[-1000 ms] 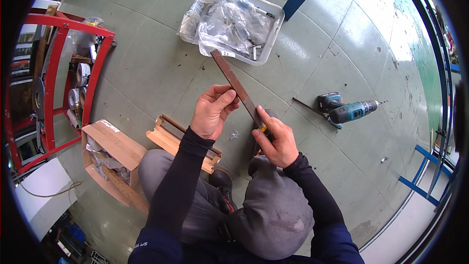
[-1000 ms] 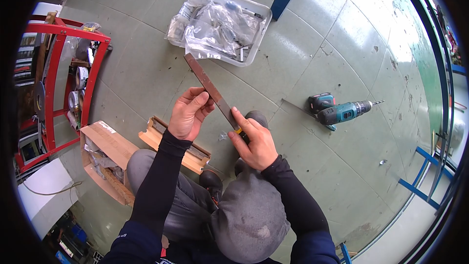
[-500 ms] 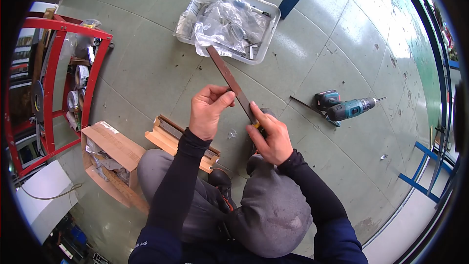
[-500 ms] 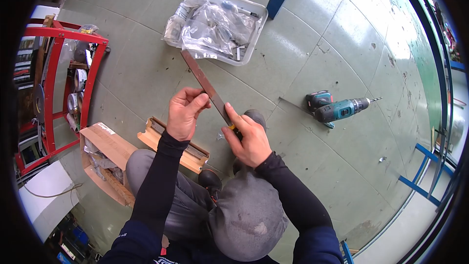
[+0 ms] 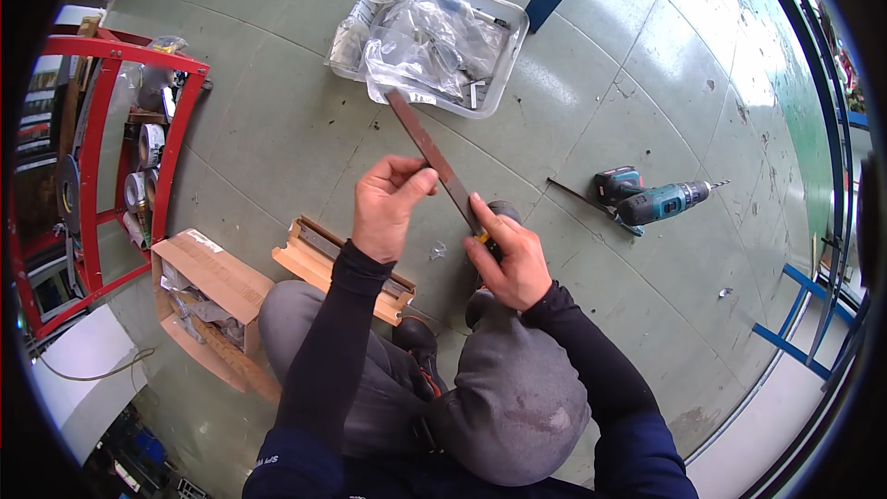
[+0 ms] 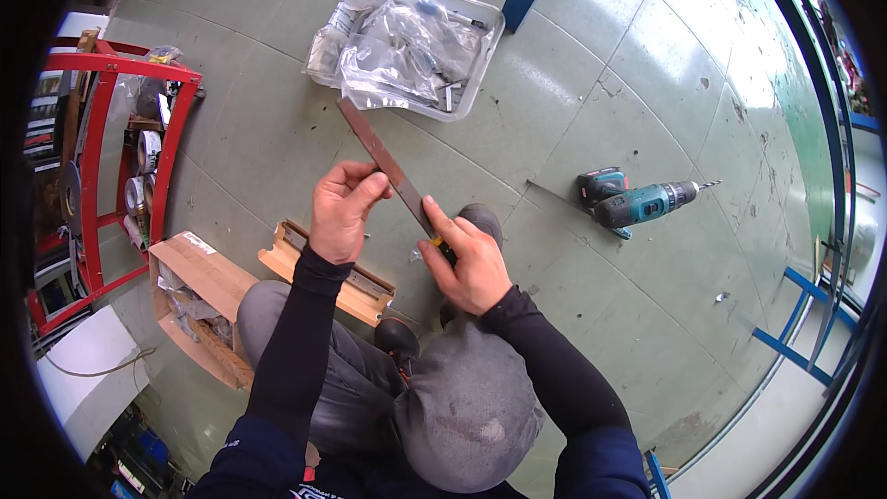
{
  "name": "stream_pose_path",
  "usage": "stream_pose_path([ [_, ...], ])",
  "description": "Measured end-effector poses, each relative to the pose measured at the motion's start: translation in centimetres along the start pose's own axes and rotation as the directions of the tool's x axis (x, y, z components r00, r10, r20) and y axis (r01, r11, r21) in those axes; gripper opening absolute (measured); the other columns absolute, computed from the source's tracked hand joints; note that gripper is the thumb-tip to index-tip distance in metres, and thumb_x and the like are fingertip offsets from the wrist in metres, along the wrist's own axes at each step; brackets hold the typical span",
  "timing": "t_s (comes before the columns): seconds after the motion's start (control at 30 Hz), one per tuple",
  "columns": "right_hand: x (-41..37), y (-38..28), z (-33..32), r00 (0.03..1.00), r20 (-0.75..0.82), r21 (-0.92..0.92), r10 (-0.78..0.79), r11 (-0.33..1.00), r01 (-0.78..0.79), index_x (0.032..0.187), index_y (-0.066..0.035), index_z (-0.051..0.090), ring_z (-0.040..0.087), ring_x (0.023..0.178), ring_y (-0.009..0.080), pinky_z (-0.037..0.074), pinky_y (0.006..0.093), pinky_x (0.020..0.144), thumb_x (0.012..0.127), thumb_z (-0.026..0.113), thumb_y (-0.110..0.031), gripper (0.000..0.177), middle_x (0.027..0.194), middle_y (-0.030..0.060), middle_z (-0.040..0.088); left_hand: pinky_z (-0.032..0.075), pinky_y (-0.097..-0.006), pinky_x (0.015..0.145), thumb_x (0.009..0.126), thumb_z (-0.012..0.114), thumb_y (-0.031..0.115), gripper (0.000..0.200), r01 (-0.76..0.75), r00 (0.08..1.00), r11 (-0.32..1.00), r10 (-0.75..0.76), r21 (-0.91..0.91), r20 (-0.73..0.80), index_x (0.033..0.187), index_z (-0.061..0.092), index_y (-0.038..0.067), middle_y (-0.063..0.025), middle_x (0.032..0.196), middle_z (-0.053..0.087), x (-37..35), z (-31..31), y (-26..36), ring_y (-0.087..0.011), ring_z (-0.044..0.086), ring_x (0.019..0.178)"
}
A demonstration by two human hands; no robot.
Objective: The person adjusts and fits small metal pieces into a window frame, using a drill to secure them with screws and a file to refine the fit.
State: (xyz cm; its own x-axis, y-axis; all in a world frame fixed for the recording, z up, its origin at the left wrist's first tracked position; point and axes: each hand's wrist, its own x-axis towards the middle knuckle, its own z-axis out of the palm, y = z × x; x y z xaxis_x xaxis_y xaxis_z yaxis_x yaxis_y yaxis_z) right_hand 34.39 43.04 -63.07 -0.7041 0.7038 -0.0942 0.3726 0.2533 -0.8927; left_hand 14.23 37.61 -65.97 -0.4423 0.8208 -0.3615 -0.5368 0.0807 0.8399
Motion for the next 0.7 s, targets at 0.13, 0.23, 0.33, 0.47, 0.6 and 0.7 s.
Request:
stream_pose_path([
  [0.13, 0.5, -0.3, 0.0, 1.000, 0.001, -0.006, 0.028, 1.000, -0.028, 0.144, -0.007, 0.050, 0.056, 0.067, 0.0294, 0.047, 0.0373, 0.066, 0.088, 0.070, -0.015, 0.060, 0.076, 0.0142, 0.053, 0.054, -0.0266, 0.080, 0.091, 0.069, 0.002, 0.013, -0.014, 1.000, 0.999, 0.014, 0.050, 0.006, 0.103, 0.065, -0.001, -0.0067, 0.094, 0.071, 0.0, 0.1, 0.3, -0.0118, 0.065, 0.083],
  [0.23, -0.2, -0.1, -0.1, 0.999, 0.030, -0.011, 0.021, 1.000, -0.021, 0.143, -0.006, 0.050, 0.057, 0.069, 0.0300, 0.048, 0.0374, 0.068, 0.088, 0.070, -0.013, 0.059, 0.079, 0.0153, 0.056, 0.052, -0.0234, 0.078, 0.090, 0.071, 0.003, 0.013, -0.009, 0.999, 1.000, 0.009, 0.004, -0.044, 0.101, 0.065, -0.002, -0.0046, 0.090, 0.070, 0.1, -0.1, 1.2, -0.0092, 0.064, 0.081],
  [0.33, 1.1, -0.3, 0.3, 0.995, -0.076, 0.048, 0.058, 0.997, -0.055, 0.143, -0.004, 0.051, 0.062, 0.077, 0.0308, 0.050, 0.0362, 0.072, 0.088, 0.069, -0.011, 0.058, 0.088, 0.0179, 0.062, 0.054, -0.0268, 0.081, 0.091, 0.067, -0.001, 0.014, 0.093, 0.991, 0.991, -0.101, 0.096, 0.092, 0.105, 0.065, 0.000, -0.0072, 0.095, 0.071, -1.0, 1.3, -1.0, -0.0124, 0.066, 0.085],
  [0.47, 0.8, 0.2, 0.4, 0.951, -0.243, 0.217, 0.189, 0.967, -0.137, 0.143, 0.001, 0.048, 0.068, 0.093, 0.0229, 0.052, 0.0326, 0.085, 0.090, 0.067, -0.008, 0.057, 0.108, 0.0197, 0.069, 0.055, -0.0287, 0.082, 0.091, 0.068, 0.000, 0.020, 0.109, 0.989, 0.993, -0.113, 0.044, 0.094, 0.110, 0.063, 0.000, -0.0078, 0.102, 0.069, -1.1, 2.0, -1.4, -0.0130, 0.065, 0.093],
  [0.6, -0.3, 0.9, 0.1, 0.927, -0.208, 0.313, 0.312, 0.919, -0.239, 0.144, 0.001, 0.047, 0.068, 0.096, 0.0215, 0.051, 0.0318, 0.086, 0.091, 0.066, -0.008, 0.057, 0.109, 0.0195, 0.069, 0.055, -0.0295, 0.085, 0.092, 0.068, 0.002, 0.024, 0.225, 0.970, 0.968, -0.211, -0.114, 0.124, 0.116, 0.061, 0.002, -0.0075, 0.104, 0.069, -0.9, 1.5, -1.5, -0.0144, 0.066, 0.095],
  [0.7, -0.7, 1.0, -0.3, 0.965, -0.163, 0.220, 0.207, 0.961, -0.169, 0.144, 0.001, 0.048, 0.068, 0.096, 0.0226, 0.051, 0.0316, 0.087, 0.090, 0.067, -0.009, 0.057, 0.108, 0.0191, 0.069, 0.055, -0.0296, 0.086, 0.093, 0.067, 0.004, 0.025, 0.254, 0.963, 0.952, -0.233, -0.170, 0.136, 0.118, 0.062, 0.004, -0.0067, 0.103, 0.069, -0.8, 1.4, -1.0, -0.0149, 0.066, 0.093],
])
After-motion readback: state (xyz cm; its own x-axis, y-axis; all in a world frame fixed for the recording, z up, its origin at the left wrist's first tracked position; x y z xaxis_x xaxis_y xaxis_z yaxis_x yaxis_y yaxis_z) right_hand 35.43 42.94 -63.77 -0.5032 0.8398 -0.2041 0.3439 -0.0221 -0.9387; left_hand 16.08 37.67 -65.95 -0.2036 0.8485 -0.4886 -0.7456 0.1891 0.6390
